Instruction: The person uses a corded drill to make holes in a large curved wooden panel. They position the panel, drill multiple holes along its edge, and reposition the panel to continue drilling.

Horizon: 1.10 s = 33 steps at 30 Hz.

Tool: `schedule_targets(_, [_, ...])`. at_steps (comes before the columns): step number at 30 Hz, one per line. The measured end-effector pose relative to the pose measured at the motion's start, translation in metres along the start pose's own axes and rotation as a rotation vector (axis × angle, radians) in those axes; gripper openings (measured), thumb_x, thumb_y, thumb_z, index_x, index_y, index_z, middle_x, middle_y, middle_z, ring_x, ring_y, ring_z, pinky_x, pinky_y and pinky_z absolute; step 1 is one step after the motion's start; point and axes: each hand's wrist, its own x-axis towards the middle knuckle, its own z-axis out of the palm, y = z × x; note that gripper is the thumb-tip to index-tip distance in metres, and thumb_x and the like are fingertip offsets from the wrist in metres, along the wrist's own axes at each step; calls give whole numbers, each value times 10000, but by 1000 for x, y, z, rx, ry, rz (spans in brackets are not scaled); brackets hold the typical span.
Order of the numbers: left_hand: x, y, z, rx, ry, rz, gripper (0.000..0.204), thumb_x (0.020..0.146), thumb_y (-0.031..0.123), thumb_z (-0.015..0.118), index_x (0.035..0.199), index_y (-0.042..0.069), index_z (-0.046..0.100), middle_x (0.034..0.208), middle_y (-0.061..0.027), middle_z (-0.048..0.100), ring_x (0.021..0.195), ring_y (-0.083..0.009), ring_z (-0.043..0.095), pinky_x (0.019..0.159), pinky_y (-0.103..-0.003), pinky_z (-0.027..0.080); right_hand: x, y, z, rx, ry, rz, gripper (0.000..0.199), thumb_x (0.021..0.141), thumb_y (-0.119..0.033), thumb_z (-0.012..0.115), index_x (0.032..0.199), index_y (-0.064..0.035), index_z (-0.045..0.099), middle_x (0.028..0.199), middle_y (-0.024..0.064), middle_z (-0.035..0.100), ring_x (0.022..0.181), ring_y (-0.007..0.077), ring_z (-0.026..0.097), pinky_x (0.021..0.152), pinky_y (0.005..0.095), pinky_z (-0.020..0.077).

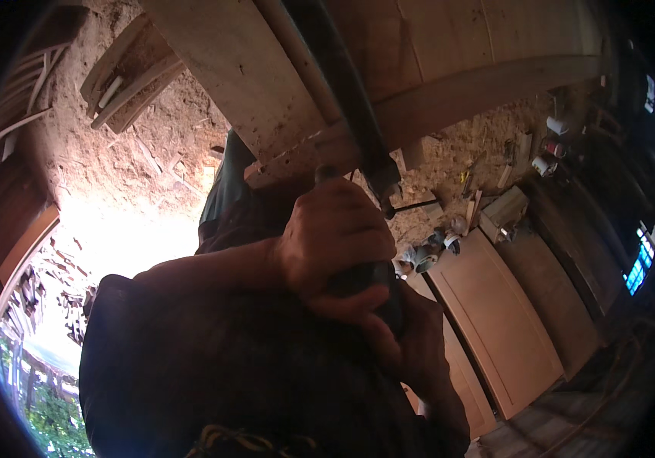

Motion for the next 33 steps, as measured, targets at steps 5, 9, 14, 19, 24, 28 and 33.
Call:
schedule_targets(5, [2, -5, -2, -9, -11, 3, 350, 820, 387, 785, 951, 67, 733, 905, -87, 744, 793, -297, 728, 768, -429, 558, 12, 0, 0, 139, -7, 23, 567, 1000, -415, 741, 1201, 108, 653, 895, 240, 747, 789, 396, 770, 706, 462, 586])
schedule_targets(9, [2, -11, -1, -6, 27, 32, 351, 821, 386, 783, 950, 63, 734, 896, -86, 743, 789, -289, 728, 753, -431, 555, 11, 10, 8, -25, 130, -62, 581, 986, -459, 738, 1159, 91, 664, 877, 246, 738, 787, 408, 767, 706, 458, 588])
schedule_targets(14, [1, -11, 0, -38, 13, -3, 312, 825, 353, 807, 887, 82, 665, 884, -90, 681, 804, -298, 699, 796, -442, 519, 24, 2, 3, 174, 10, 65, 573, 982, -468, 736, 1150, 76, 671, 844, 233, 732, 779, 401, 770, 697, 464, 587])
schedule_targets(19, [0, -16, -3, -39, 6, -22, 299, 816, 342, 808, 882, 83, 672, 829, -84, 646, 767, -303, 681, 786, -443, 515, 29, -2, 4, 186, -7, 123, 550, 975, -451, 741, 1141, 69, 675, 849, 235, 737, 793, 408, 776, 710, 459, 593])
schedule_targets(24, [-5, -19, -1, -10, 24, -28, 285, 813, 334, 805, 889, 89, 681, 832, -80, 650, 771, -298, 684, 795, -442, 518, 33, 1, 2, 164, -42, 105, 531, 967, -437, 751, 1137, 61, 678, 860, 234, 744, 820, 415, 783, 720, 463, 597])
schedule_targets(28, [-6, -23, -1, -40, 37, -23, 277, 818, 331, 800, 898, 91, 688, 846, -79, 659, 782, -295, 690, 807, -437, 518, 37, 1, 2, 127, -58, 87, 524, 970, -427, 756, 1155, 57, 681, 874, 233, 748, 845, 422, 787, 724, 467, 596])
schedule_targets(33, [-5, -27, -4, -27, 27, -26, 277, 820, 333, 795, 904, 90, 691, 851, -80, 659, 789, -295, 694, 814, -437, 521, 40, 5, 5, 90, -63, 46, 501, 979, -399, 756, 1177, 56, 682, 869, 219, 740, 810, 408, 774, 714, 465, 587])
